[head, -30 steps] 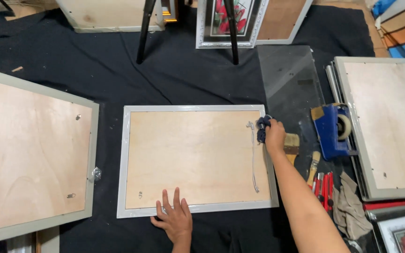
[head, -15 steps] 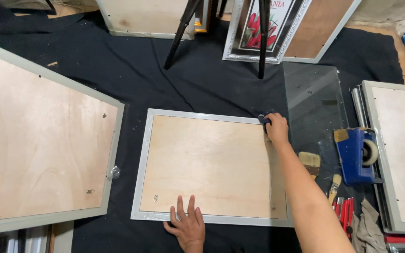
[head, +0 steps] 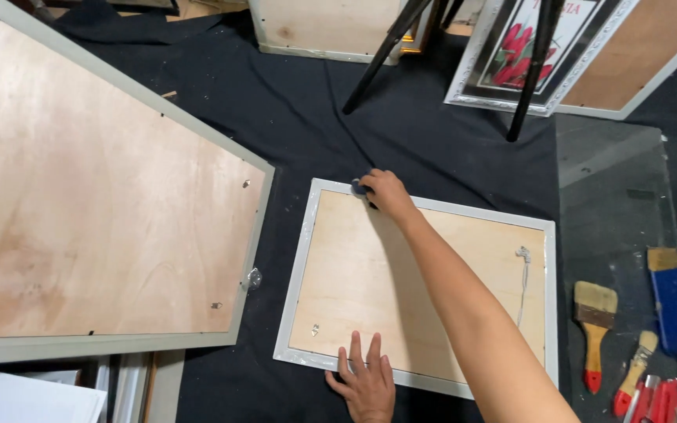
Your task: The person is using a cloth to wipe and clean the back of a picture frame, followed by using a brush to remove dust.
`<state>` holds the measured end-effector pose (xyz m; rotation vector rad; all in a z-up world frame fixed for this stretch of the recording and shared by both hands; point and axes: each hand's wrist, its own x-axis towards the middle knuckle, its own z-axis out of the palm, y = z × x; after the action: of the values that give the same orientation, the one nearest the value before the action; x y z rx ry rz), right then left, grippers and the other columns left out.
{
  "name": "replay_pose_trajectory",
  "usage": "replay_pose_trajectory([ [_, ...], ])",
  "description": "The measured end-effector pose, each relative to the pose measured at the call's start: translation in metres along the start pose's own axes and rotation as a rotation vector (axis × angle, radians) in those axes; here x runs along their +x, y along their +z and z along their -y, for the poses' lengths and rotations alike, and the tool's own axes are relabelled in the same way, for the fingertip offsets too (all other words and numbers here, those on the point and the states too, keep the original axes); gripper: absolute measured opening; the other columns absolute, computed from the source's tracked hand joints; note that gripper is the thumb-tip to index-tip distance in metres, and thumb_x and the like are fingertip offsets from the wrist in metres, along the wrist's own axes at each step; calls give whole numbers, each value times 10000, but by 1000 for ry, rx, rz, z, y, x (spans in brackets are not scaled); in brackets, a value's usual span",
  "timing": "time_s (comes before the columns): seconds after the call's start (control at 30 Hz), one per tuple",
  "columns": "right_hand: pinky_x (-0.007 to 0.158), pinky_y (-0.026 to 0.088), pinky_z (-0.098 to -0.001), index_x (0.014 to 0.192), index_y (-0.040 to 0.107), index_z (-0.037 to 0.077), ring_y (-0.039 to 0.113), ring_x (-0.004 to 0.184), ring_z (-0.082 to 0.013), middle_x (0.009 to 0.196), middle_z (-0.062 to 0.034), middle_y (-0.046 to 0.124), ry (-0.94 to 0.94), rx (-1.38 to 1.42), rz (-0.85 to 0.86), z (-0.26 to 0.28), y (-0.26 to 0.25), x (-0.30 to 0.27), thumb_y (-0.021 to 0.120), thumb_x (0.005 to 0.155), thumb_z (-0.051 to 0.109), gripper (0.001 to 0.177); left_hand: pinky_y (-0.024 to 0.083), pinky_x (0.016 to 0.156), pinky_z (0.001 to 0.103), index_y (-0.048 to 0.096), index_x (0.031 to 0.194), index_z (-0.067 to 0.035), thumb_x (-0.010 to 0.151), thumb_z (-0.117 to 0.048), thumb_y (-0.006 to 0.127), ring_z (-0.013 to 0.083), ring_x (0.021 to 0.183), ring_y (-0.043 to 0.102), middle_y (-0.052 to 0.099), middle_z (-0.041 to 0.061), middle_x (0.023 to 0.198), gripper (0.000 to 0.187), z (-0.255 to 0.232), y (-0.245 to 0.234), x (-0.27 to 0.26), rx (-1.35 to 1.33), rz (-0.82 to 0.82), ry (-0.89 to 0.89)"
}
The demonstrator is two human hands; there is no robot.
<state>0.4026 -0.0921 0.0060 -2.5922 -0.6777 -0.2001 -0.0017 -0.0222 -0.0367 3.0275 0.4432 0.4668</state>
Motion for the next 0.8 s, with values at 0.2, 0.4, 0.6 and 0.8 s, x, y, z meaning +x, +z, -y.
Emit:
replay_pose_trajectory([
  [0.2, 868, 520, -361, 991, 764, 112, 659, 943, -281, 1031, -43, 678, -5, 346, 68, 79, 21, 59, 626, 717, -76, 359, 184, 1100, 735, 427, 1465, -466, 826, -489, 594, 302, 1387, 337, 290, -53, 1651, 661, 0, 18, -10, -51, 33, -31],
  [0.4, 932, 526, -351, 1111, 802, 218, 592, 941, -269, 1151, 8, 665, 37, 63, 80, 67, 22, 38, 595, 811, -61, 459, 185, 1104, 705, 477, 1431, -411, 815, -426, 627, 316, 1367, 325, 302, -24, 1634, 634, 3, 3, 0, -44, 9, 14],
  [0.6, 871, 528, -344, 975, 809, 112, 681, 896, -257, 995, -24, 719, 27, 189, 173, -3, -50, -4, 615, 713, -118, 399, 217, 1121, 697, 408, 1492, -440, 895, -474, 533, 287, 1389, 320, 262, -53, 1661, 611, 3, -4, 3, -17, 16, 13],
  [0.8, 895, 528, -372, 992, 800, 109, 693, 977, -282, 1077, -36, 733, 138, 66, 126, -115, -103, -100, 640, 654, -100, 428, 208, 1123, 701, 391, 1499, -450, 919, -480, 501, 287, 1397, 325, 266, -55, 1661, 591, 3, -2, 1, 5, 49, 13],
])
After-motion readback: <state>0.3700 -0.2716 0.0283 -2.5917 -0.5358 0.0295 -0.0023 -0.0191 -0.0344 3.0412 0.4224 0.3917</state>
